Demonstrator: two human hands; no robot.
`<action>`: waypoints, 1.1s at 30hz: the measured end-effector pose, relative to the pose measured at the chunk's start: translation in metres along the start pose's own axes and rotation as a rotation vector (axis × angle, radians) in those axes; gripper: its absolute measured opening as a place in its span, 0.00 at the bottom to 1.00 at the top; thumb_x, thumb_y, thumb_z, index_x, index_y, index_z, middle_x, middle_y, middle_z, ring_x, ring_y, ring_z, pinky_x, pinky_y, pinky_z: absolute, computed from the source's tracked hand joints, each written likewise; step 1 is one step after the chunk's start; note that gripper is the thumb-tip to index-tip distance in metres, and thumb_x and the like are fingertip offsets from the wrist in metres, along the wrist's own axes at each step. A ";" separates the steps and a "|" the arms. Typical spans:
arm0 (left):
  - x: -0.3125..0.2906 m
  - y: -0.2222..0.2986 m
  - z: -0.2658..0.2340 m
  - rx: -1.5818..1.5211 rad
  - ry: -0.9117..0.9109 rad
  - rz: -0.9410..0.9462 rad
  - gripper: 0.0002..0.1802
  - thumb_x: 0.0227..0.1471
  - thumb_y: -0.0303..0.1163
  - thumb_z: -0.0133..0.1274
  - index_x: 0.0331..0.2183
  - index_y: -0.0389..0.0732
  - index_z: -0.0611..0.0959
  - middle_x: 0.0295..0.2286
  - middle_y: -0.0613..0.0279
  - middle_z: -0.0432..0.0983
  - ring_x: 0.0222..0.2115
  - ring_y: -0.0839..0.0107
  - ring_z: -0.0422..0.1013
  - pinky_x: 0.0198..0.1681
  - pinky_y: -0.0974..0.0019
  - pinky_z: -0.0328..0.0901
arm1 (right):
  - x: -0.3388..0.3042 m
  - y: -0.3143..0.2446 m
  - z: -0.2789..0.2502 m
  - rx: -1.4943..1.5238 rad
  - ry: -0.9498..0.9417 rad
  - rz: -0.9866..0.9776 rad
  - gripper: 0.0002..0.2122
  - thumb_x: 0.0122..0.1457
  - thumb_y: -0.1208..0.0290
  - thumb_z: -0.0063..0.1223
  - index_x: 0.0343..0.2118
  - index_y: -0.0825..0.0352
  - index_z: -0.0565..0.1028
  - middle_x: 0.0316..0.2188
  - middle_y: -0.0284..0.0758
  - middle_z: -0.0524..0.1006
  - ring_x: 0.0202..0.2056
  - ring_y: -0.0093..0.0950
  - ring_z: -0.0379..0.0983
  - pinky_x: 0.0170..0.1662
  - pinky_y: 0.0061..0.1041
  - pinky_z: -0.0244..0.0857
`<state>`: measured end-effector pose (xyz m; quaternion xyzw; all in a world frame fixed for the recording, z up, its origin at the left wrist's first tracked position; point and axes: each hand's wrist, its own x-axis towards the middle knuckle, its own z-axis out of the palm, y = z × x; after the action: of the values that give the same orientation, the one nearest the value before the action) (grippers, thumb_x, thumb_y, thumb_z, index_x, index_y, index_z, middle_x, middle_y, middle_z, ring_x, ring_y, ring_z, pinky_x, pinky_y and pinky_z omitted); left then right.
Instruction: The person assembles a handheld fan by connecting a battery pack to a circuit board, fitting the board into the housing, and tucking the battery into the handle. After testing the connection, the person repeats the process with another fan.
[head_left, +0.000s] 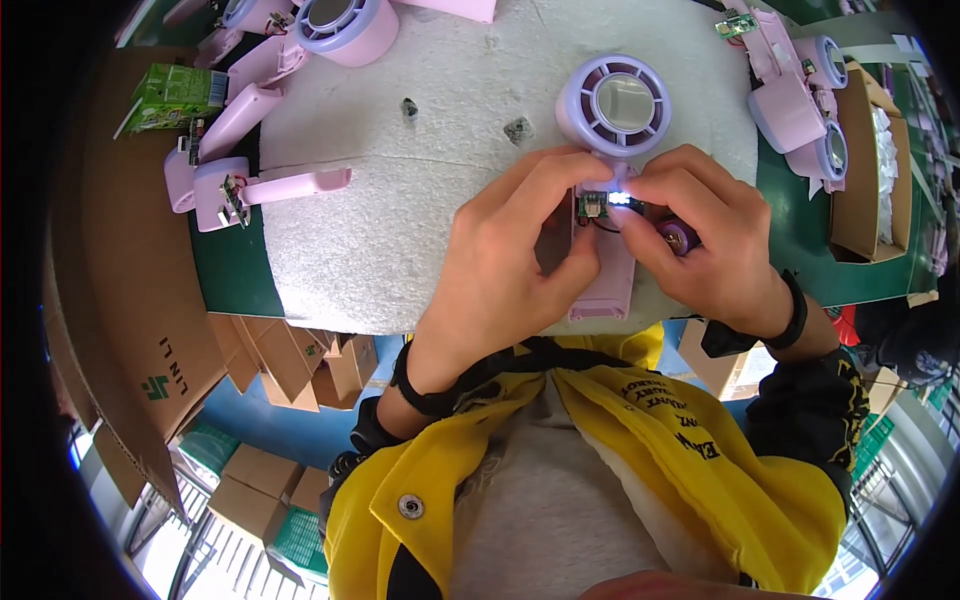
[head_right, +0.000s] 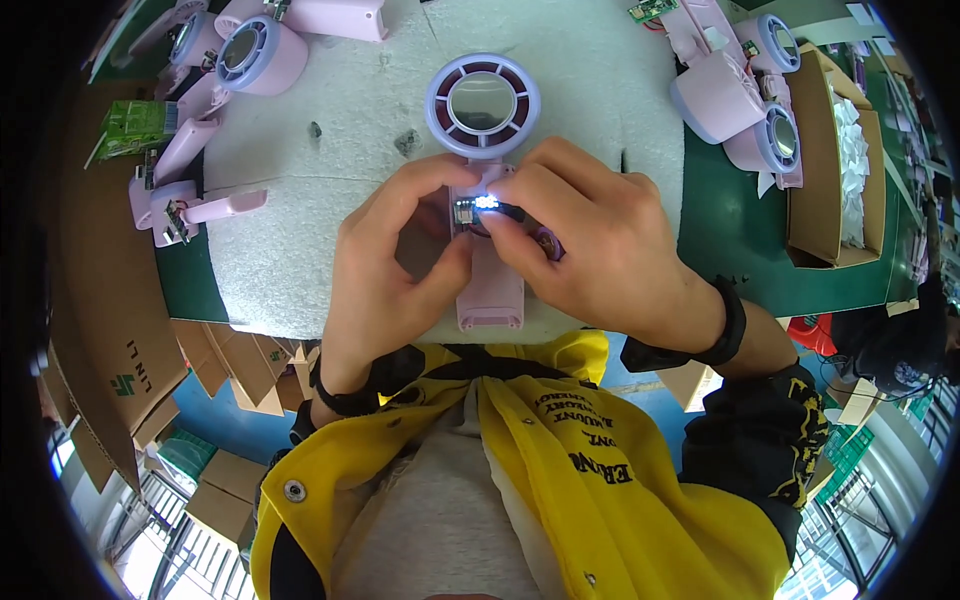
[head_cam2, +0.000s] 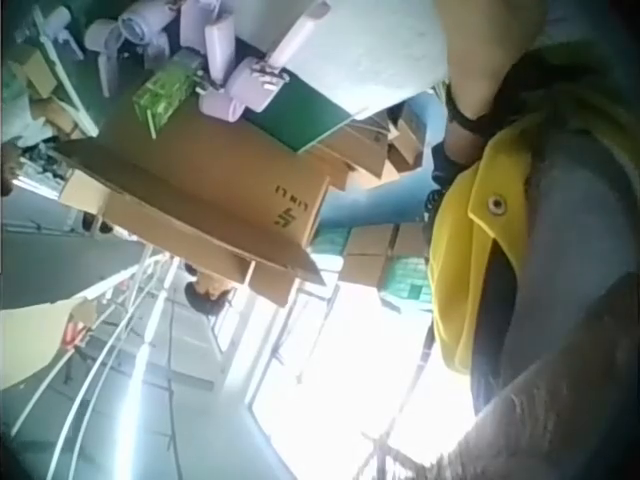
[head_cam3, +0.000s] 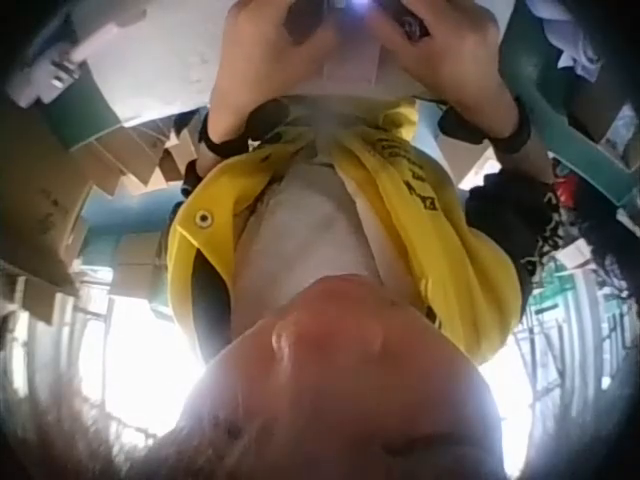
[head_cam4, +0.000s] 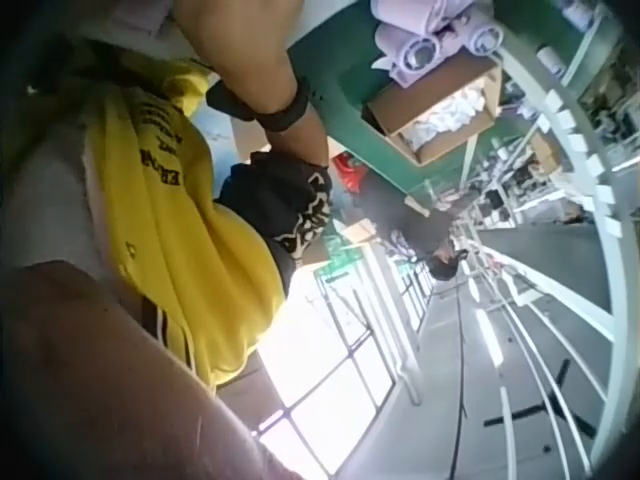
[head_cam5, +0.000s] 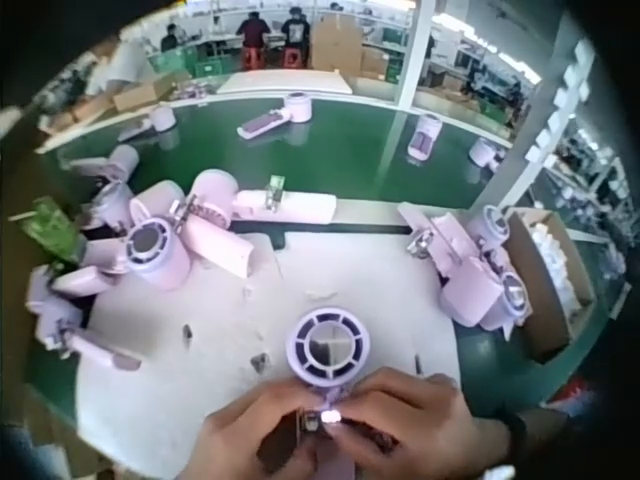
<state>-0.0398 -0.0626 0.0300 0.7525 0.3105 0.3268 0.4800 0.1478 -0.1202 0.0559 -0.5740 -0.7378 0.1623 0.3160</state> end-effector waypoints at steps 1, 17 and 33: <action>0.000 0.000 -0.001 -0.025 -0.006 0.006 0.24 0.40 0.16 0.57 0.43 0.41 0.77 0.38 0.55 0.76 0.27 0.61 0.75 0.30 0.64 0.71 | 0.000 0.000 0.000 0.001 -0.002 0.000 0.11 0.45 0.82 0.65 0.33 0.70 0.77 0.29 0.37 0.77 0.23 0.27 0.76 0.26 0.21 0.70; 0.003 0.004 -0.008 -0.078 -0.125 -0.119 0.23 0.45 0.15 0.54 0.46 0.40 0.77 0.33 0.61 0.78 0.31 0.74 0.75 0.34 0.73 0.69 | 0.001 0.001 0.001 -0.185 0.082 -0.200 0.12 0.42 0.80 0.66 0.33 0.69 0.79 0.29 0.35 0.76 0.21 0.28 0.73 0.21 0.22 0.66; 0.005 -0.004 -0.008 -0.002 -0.116 0.043 0.20 0.46 0.14 0.53 0.42 0.40 0.85 0.40 0.53 0.78 0.36 0.65 0.77 0.38 0.69 0.71 | 0.001 0.006 -0.018 -0.082 -0.250 -0.010 0.20 0.39 0.72 0.73 0.34 0.66 0.73 0.29 0.37 0.76 0.26 0.32 0.74 0.29 0.26 0.68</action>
<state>-0.0437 -0.0536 0.0299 0.7762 0.2655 0.2934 0.4908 0.1639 -0.1192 0.0658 -0.5580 -0.7803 0.2006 0.1986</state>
